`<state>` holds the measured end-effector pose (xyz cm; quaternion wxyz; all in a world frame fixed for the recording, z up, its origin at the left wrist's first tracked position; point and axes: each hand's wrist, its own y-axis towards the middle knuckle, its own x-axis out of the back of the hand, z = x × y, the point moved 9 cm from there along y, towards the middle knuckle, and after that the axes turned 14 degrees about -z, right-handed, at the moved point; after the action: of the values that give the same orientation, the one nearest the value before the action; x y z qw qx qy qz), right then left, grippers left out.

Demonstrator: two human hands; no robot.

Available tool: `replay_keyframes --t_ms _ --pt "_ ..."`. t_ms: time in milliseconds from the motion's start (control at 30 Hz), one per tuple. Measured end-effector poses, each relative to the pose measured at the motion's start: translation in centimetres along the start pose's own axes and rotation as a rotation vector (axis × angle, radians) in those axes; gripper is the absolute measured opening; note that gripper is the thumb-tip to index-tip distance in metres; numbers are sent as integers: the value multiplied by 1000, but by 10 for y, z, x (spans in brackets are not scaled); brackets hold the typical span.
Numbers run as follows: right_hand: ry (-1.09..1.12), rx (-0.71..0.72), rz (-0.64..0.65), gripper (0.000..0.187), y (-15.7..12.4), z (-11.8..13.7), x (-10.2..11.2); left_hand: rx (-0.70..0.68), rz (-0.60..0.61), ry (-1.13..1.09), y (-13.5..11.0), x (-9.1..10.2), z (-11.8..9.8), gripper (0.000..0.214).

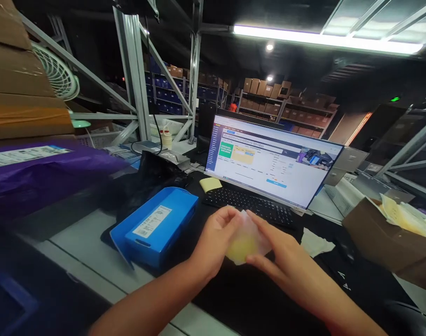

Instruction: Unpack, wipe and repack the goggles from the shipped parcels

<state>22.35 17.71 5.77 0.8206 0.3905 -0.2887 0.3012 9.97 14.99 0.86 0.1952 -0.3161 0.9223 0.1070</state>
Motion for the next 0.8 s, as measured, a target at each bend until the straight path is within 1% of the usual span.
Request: replay_keyframes --t_ms 33,100,167,200,267,333,400,433,467,533,567,600,633,700,733,767,800 --pt "10 14 -50 63 3 0 1 -80 29 38 -2 -4 -9 28" --pt "53 24 -151 43 10 -6 4 -219 76 102 -5 -9 -24 25" --pt "109 -2 -251 25 15 -17 11 -301 77 137 -5 -9 -30 26" --pt "142 -31 -303 22 17 -24 15 -318 72 150 -3 -7 -28 27" --pt "220 -106 -420 21 18 -40 27 -318 100 178 1 -4 -18 35" --pt "337 -189 -504 23 16 -54 35 -289 213 230 2 -7 1 59" --pt "517 -289 -518 27 14 -66 32 -273 320 323 0 -11 23 89" --pt "620 -341 -529 28 12 -71 29 -276 332 388 -1 -11 33 102" --pt "719 -392 -559 30 10 -76 25 -291 306 463 -2 -10 41 113" --pt "873 -475 -671 32 4 -85 18 -341 194 613 -3 -6 51 125" --pt "922 -500 -716 32 2 -87 13 -363 154 673 -4 -7 54 125" --pt "954 -515 -724 31 1 -88 7 -376 133 709 -5 -8 56 119" --pt "971 -522 -696 31 2 -87 0 -380 126 720 -6 -11 58 110" --pt "954 -504 -621 30 6 -85 -7 -363 128 700 -5 -13 60 82" --pt "923 -486 -614 29 7 -85 -5 -351 118 688 -4 -13 59 67" --pt "893 -466 -635 29 7 -87 0 -342 101 681 -2 -10 58 56" --pt "877 -448 -672 30 7 -90 7 -338 86 682 -1 -8 56 49"
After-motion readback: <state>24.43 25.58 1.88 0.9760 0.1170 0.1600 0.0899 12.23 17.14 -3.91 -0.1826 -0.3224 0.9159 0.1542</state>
